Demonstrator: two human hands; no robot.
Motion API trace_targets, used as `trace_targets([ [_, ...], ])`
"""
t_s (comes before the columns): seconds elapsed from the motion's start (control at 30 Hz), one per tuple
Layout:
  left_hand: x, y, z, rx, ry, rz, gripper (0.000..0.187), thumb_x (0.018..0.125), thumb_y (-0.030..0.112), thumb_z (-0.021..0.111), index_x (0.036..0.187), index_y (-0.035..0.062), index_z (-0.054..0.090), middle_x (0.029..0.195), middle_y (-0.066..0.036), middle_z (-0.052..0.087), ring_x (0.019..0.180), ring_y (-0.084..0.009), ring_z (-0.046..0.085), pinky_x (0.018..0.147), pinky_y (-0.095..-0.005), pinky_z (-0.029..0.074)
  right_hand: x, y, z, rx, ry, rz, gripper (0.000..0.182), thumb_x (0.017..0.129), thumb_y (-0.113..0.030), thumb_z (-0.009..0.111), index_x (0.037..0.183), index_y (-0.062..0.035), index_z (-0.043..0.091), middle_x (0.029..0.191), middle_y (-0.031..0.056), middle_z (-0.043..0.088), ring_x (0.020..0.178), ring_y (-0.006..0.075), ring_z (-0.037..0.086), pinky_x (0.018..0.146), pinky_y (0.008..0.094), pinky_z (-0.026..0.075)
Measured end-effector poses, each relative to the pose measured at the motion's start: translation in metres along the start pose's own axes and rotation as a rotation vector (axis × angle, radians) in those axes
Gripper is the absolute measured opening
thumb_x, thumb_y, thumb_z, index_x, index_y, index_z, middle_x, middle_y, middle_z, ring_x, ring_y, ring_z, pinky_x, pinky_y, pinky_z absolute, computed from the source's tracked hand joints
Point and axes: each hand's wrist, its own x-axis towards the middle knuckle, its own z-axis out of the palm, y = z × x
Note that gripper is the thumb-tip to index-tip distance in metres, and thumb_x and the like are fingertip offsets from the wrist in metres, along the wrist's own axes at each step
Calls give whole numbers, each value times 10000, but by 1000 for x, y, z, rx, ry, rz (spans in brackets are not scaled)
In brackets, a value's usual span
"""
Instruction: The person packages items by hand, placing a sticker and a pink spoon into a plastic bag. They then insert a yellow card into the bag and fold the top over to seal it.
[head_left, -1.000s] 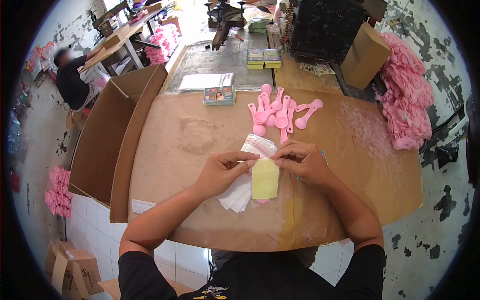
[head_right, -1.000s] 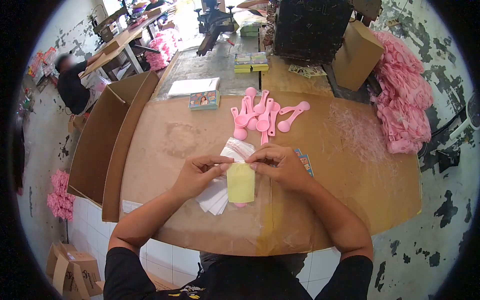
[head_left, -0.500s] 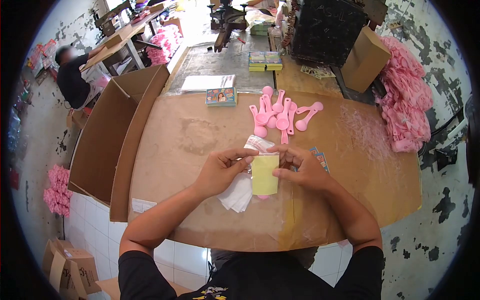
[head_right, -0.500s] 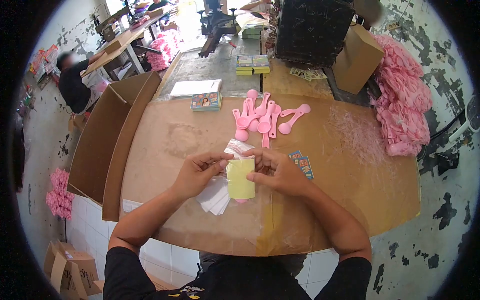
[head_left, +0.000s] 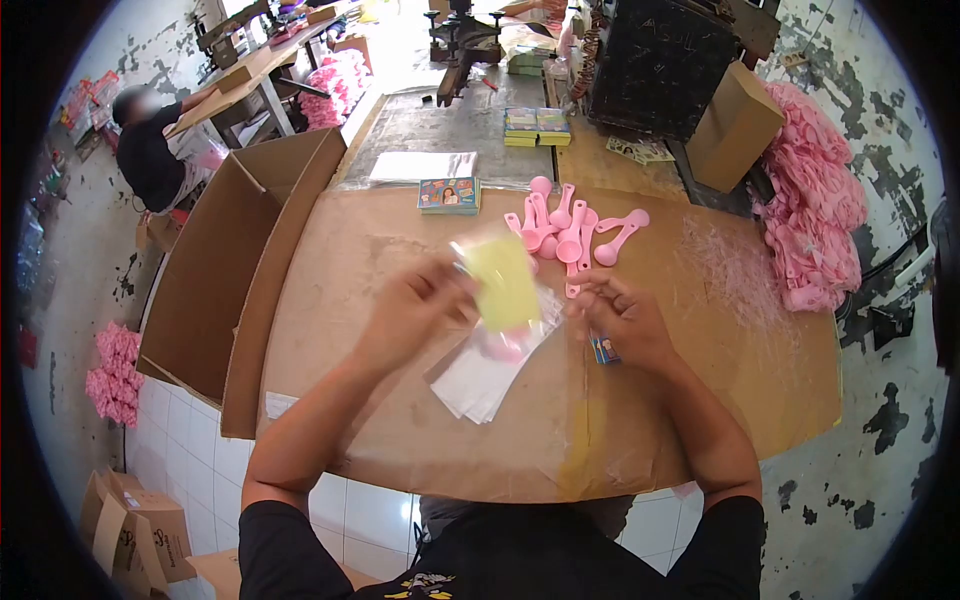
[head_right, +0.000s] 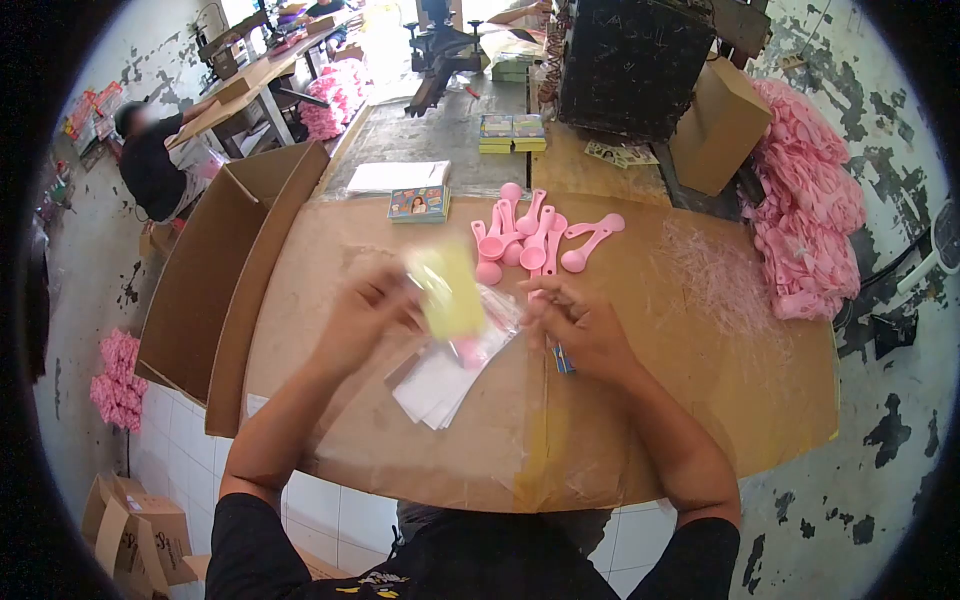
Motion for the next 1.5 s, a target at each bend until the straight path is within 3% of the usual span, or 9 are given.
trace_targets([
  [0.13,19,37,-54,-462,631,408,579,1139,461,341,1470,7,478,1491,-152,577,1410,-281,545,1134,-419,467,1,-13,-17,-111,137,99,255,1105,-195,556,1169,-13,723,757,-40,510,618,22,441,617,217,381],
  [0.23,29,25,-77,-664,772,388,648,1137,460,314,1566,-26,322,1502,-227,532,1361,-324,580,1095,-452,503,7,-7,-32,-99,141,74,430,1124,-372,502,1088,-21,748,702,-69,392,599,27,329,581,237,290],
  [0.47,30,-50,-3,33,338,107,343,1049,221,633,1363,83,616,1313,-90,677,1146,-256,675,938,-369,526,-2,-33,-100,-62,159,101,637,1041,-628,525,987,-25,725,712,-81,398,697,53,372,652,241,282],
  [0.67,15,-41,10,609,79,463,360,956,174,722,1296,77,655,1311,-113,660,1161,-327,657,966,-417,526,-31,-39,-232,-85,127,-19,387,1041,-430,653,1019,-45,670,805,46,597,811,151,592,652,357,469],
  [0.8,17,-43,9,601,74,462,350,961,171,715,1290,65,656,1318,-108,656,1181,-328,651,992,-424,521,-41,15,-270,-1731,714,314,374,1088,-385,590,1050,-28,695,953,125,716,886,243,710,701,430,538],
  [0.93,18,-42,10,583,77,443,349,960,172,718,1282,52,658,1311,-112,660,1188,-324,653,996,-418,522,-37,39,-278,-995,666,-210,383,1106,-347,561,1095,4,715,1001,102,745,939,256,721,840,415,553],
  [1.07,18,-42,10,577,67,433,347,957,173,724,1275,50,663,1296,-118,666,1191,-322,655,996,-417,523,-35,-20,-224,-375,724,-116,364,1101,-324,562,1149,3,714,1001,109,720,1031,216,676,957,377,510],
  [1.37,16,-42,11,620,52,407,337,951,204,736,1255,72,675,1295,-111,667,1204,-332,634,1043,-444,483,-47,-1,-209,-1850,523,-313,276,1023,-197,645,1236,-27,692,1210,139,702,1140,305,670,1025,431,494],
  [1.5,18,-45,10,667,36,437,342,948,224,740,1248,71,678,1293,-110,666,1221,-325,626,1071,-453,458,-33,-37,-162,-620,406,-38,341,909,-152,760,1226,-38,709,1269,166,650,1286,359,548,1135,504,391],
])
